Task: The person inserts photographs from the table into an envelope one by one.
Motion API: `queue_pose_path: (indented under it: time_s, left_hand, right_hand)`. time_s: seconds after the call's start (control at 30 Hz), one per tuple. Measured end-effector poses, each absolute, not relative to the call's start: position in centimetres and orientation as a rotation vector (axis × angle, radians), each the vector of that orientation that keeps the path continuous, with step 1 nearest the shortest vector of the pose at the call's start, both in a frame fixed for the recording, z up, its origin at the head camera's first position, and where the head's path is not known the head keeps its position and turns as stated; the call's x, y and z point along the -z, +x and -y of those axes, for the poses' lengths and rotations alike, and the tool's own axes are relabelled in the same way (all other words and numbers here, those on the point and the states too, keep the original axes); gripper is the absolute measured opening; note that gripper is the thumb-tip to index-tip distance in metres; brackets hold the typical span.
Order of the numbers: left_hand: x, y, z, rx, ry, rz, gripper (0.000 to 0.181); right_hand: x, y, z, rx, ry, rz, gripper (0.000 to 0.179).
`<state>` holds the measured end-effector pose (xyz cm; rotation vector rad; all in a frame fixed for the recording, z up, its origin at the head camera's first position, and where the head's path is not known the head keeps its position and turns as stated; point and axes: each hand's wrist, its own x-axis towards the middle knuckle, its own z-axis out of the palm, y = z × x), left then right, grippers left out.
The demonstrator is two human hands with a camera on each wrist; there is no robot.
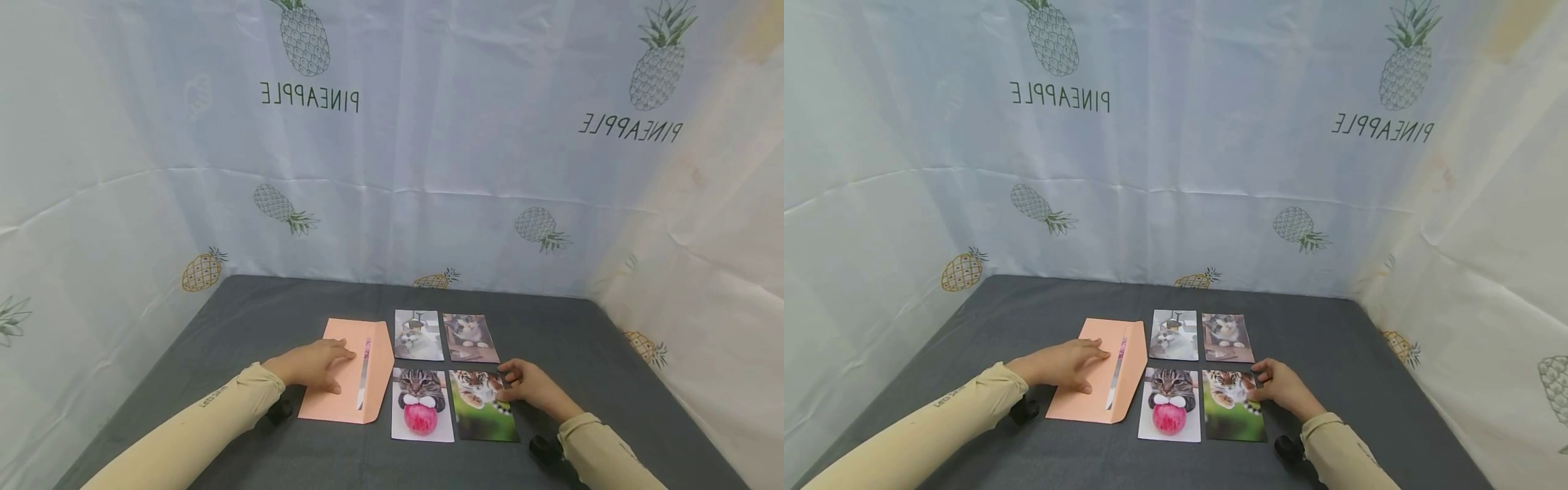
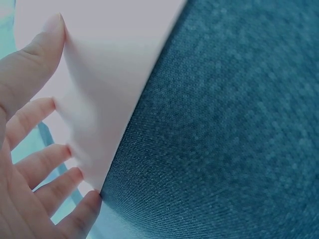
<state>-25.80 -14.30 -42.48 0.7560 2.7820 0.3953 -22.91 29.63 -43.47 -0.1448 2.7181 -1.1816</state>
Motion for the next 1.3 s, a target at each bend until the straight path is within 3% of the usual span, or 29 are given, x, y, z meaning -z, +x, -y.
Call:
queue_pose_path:
  time_s: [0.33, 1.3]
  left_hand:
    - [42.4, -25.8, 14.3, -0.387, 0.768, -2.779, 0.064]
    - [42.5, -25.9, 14.5, -0.385, 0.81, -2.778, 0.064]
  right_hand:
    - [43.6, -22.7, -28.9, 1.165, -0.093, -2.784, 0.048]
    - [42.1, -22.1, -28.3, 1.439, 0.038, -2.682, 0.058]
